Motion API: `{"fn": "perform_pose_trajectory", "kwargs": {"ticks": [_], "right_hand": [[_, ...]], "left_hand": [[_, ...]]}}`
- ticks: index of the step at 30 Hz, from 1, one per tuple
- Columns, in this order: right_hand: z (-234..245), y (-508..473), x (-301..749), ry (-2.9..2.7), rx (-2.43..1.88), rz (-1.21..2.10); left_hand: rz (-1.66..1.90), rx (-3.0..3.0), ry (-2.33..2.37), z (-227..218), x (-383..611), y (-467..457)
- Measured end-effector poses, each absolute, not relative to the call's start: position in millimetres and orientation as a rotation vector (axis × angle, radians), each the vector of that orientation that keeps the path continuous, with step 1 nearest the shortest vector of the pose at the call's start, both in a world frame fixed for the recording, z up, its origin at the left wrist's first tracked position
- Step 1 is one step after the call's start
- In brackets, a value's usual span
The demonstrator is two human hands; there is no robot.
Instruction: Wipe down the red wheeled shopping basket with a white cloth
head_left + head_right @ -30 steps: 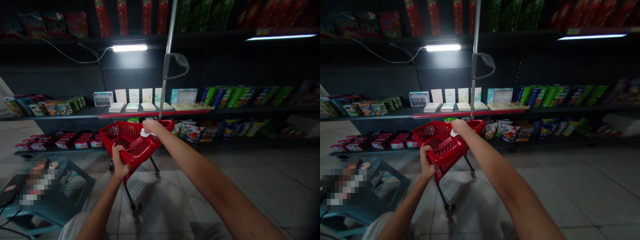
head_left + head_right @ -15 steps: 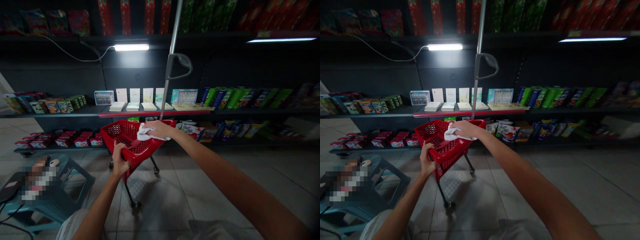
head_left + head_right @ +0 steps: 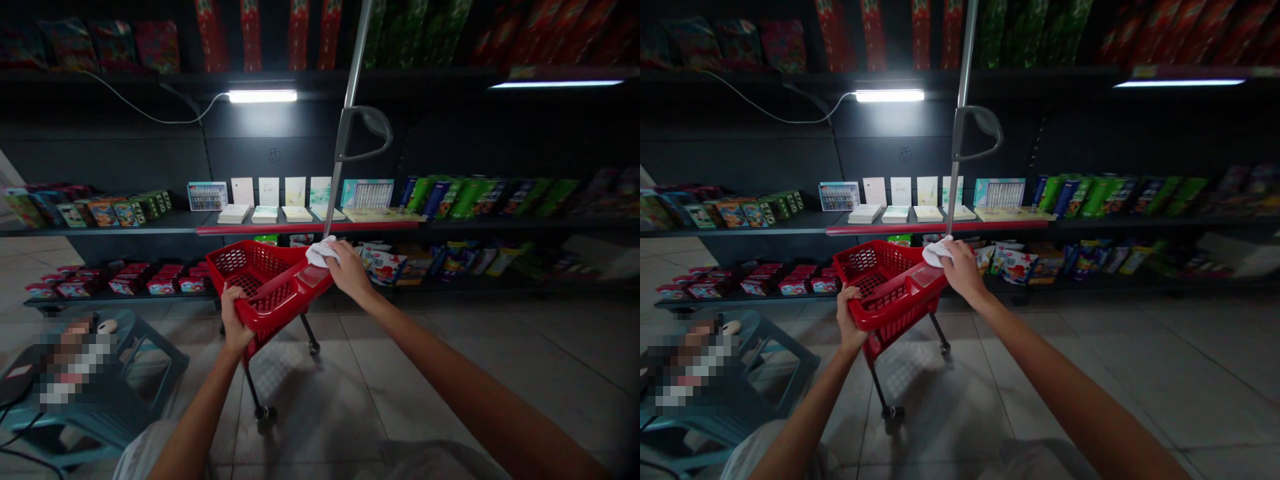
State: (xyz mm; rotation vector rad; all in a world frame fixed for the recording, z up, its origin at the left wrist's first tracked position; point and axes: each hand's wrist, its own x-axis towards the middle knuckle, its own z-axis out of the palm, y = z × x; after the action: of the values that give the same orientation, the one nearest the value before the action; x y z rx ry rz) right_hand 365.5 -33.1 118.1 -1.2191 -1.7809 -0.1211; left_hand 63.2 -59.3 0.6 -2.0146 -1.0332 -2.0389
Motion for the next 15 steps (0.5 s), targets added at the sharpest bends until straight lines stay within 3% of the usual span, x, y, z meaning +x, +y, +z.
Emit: {"fn": "perform_pose_trajectory", "kwargs": {"ticks": [8,15], "right_hand": [[116.2,-133.1,272.6,-2.128,-0.743,0.011],[116.5,-117.7,281.4,-2.354,-0.569,-0.212]], "left_hand": [[-2.083,-2.019,-0.97,3.9,58.2,-58.8],[-2.077,-2.028,-1.009,5.4,40.0,-64.7]]}}
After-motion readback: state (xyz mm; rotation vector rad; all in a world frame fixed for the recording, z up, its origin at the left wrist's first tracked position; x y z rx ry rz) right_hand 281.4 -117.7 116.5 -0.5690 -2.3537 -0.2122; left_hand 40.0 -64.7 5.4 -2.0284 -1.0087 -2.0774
